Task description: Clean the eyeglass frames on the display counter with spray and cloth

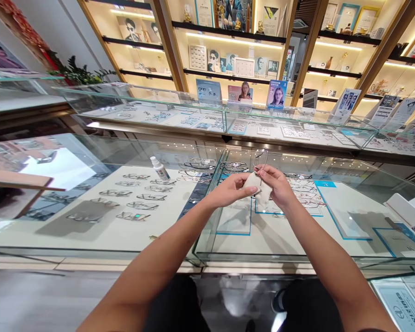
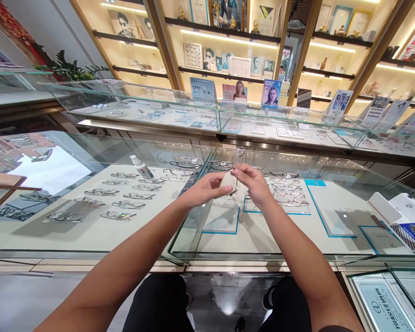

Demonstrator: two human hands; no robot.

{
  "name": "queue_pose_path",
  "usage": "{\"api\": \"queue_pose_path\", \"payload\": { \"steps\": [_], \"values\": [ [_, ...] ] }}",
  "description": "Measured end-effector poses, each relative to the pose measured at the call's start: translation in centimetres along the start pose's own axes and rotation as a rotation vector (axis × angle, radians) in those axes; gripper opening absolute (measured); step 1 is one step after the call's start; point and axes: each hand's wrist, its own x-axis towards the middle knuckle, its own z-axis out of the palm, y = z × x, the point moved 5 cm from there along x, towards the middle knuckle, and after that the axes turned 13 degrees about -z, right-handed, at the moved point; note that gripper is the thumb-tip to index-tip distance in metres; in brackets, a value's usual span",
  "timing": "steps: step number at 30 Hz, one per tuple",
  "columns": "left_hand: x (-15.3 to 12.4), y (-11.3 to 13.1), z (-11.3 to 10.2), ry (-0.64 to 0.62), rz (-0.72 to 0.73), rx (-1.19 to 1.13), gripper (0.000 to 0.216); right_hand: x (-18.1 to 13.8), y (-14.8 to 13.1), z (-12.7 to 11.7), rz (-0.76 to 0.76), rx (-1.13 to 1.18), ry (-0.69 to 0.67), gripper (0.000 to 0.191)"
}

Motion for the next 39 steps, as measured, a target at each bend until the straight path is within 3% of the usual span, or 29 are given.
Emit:
{"api": "queue_pose_path", "payload": {
  "steps": [6,10,14,18,26,31,35,39],
  "values": [
    [0.1,-0.5,0.2,0.177,0.04,0.032,0.054,-0.4,0.5,0.7,0.079,0.02,-0.051,0.042],
    [0.2,-0.7,-0.4,0.302,0.075,0.13,0.065,-0.3,0.2,0.7,0.049,0.018,-0.052,0.043],
    [0.3,-0.4,-0.2,0.245,0.095,0.134,0.067,-0.1,0.0,0.2,0.006,-0.012,-0.025,0.039],
    [0.2,-0.1,0.3,0.177,0.069,0.124,0.053,-0.1,0.4,-0.1,0.018,-0.009,-0.007,0.04],
    [0.3,-1.0,-0.2,0.296,0.074,0.128,0.065,-0.3,0.7,0.5,0.068,0.035,-0.07,0.04],
    [1.2,-2.3,-1.8,0.373,-0.003,-0.034,0.074,0.3,-0.4,-0.5,-0.04,-0.084,-0.047,0.043],
    [1.7,-3.1,-3.5,0.427,-0.085,-0.298,0.075,0.4,-0.8,-0.4,-0.069,-0.207,-0.167,0.043],
    [1.6,-3.0,-3.9,0.411,-0.069,-0.339,0.071,0.1,0.1,0.1,-0.048,-0.321,-0.282,0.046]
  ]
}}
